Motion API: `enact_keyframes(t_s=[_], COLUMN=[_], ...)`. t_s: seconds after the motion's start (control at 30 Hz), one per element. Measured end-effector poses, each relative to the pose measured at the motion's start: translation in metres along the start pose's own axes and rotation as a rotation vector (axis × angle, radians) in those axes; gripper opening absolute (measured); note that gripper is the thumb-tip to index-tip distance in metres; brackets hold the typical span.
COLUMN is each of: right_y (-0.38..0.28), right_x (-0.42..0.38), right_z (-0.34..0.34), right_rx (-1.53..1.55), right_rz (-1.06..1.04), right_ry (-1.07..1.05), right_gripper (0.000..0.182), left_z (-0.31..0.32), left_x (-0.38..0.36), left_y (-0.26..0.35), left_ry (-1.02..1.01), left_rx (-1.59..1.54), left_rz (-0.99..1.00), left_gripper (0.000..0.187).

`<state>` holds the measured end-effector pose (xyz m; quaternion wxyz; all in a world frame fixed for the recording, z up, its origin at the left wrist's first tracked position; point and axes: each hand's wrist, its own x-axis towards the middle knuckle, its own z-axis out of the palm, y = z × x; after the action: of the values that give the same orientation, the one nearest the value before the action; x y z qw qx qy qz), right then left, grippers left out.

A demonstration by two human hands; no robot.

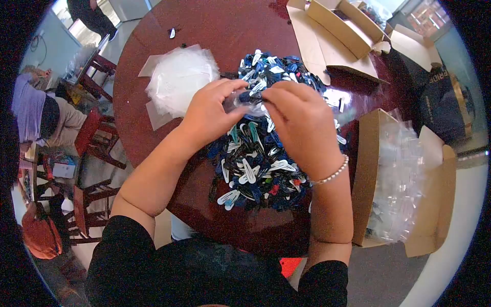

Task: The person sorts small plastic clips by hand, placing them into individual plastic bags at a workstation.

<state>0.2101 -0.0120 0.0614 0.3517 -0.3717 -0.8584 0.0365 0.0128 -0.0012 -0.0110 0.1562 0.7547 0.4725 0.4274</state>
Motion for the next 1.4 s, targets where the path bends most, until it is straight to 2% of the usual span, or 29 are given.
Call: enact_keyframes(t_s=[0.17,0.23,0.33,0.4,0.43,0.53,0.57,0.63,0.7,0.83,0.9,0.93,1.0,1.07,1.1,1.17,1.2,1.27,1.3,1.37,1.4], right_y=[-0.010,-0.006,-0.010,-0.004,-0.004,-0.003,-0.006,-0.008,-0.004,-0.009,-0.005,0.002,0.001,-0.004,-0.005,-0.001,0.005,0.009,0.009,0.002,0.001], right_x=[-0.003,-0.004,0.002,0.002,0.002,0.000,0.002,0.001,-0.003,0.000,-0.002,-0.006,-0.005,-0.001,0.002,0.008,0.007,0.002,0.000,-0.008,-0.011], right_z=[0.010,0.010,-0.003,-0.007,-0.008,-0.006,-0.004,0.000,0.003,0.010,0.009,0.010,0.003,-0.003,-0.007,-0.019,-0.020,-0.031,-0.033,-0.044,-0.046], right_rx=[0.040,0.162,0.179,0.151,0.156,0.190,0.261,0.331,0.437,0.408,0.643,0.664,0.571,0.506,0.489,0.086,0.083,0.318,0.426,0.109,0.049], right_rz=[-0.017,0.023,0.046,0.030,0.096,0.182,0.216,0.252,0.262,0.314,0.417,0.366,0.362,0.374,0.373,0.434,0.385,0.396,0.481,0.572,0.444], right_ry=[-0.070,-0.030,0.037,0.065,0.089,0.118,0.170,0.217,0.151,0.208,0.175,0.218,0.227,0.288,0.290,0.036,0.041,0.111,0.137,-0.016,0.031], right_gripper=[0.021,0.018,0.016,0.018,0.021,0.031,0.034,0.037,0.043,0.044,0.042,0.028,0.021,0.007,0.007,0.008,0.009,0.011,0.012,0.011,0.011], left_z=[0.003,0.001,-0.002,-0.003,-0.004,-0.020,-0.022,-0.022,-0.017,-0.012,-0.008,-0.008,-0.007,-0.007,-0.007,-0.004,-0.004,-0.003,-0.002,0.000,0.000], left_x=[-0.003,-0.002,0.000,0.000,0.002,0.009,0.010,0.012,0.011,0.009,0.008,0.008,0.007,0.006,0.006,0.006,0.007,0.007,0.006,0.005,0.005], left_y=[0.000,0.002,0.005,0.004,0.004,0.006,0.004,-0.001,-0.006,-0.005,-0.005,-0.003,0.002,0.001,0.004,0.000,0.000,0.003,0.005,0.005,0.006], left_ry=[-0.022,-0.017,-0.054,-0.059,-0.055,-0.164,-0.157,-0.256,-0.271,-0.301,-0.355,-0.405,-0.435,-0.481,-0.422,-0.407,-0.383,-0.380,-0.370,-0.374,-0.363], left_rx=[-0.027,-0.029,-0.075,-0.360,-0.358,-1.249,-1.247,-1.557,-1.580,-1.707,-1.789,-1.861,-1.835,-1.619,-1.521,-1.421,-1.308,-1.244,-1.162,-1.082,-1.055], left_rz=[0.018,0.016,-0.045,-0.161,-0.158,-0.345,-0.344,-0.406,-0.446,-0.521,-0.524,-0.530,-0.539,-0.573,-0.562,-0.587,-0.612,-0.637,-0.625,-0.598,-0.591], left_gripper=[0.046,0.046,0.043,0.042,0.042,0.038,0.038,0.035,0.035,0.037,0.038,0.040,0.042,0.046,0.048,0.047,0.045,0.041,0.040,0.039,0.039])
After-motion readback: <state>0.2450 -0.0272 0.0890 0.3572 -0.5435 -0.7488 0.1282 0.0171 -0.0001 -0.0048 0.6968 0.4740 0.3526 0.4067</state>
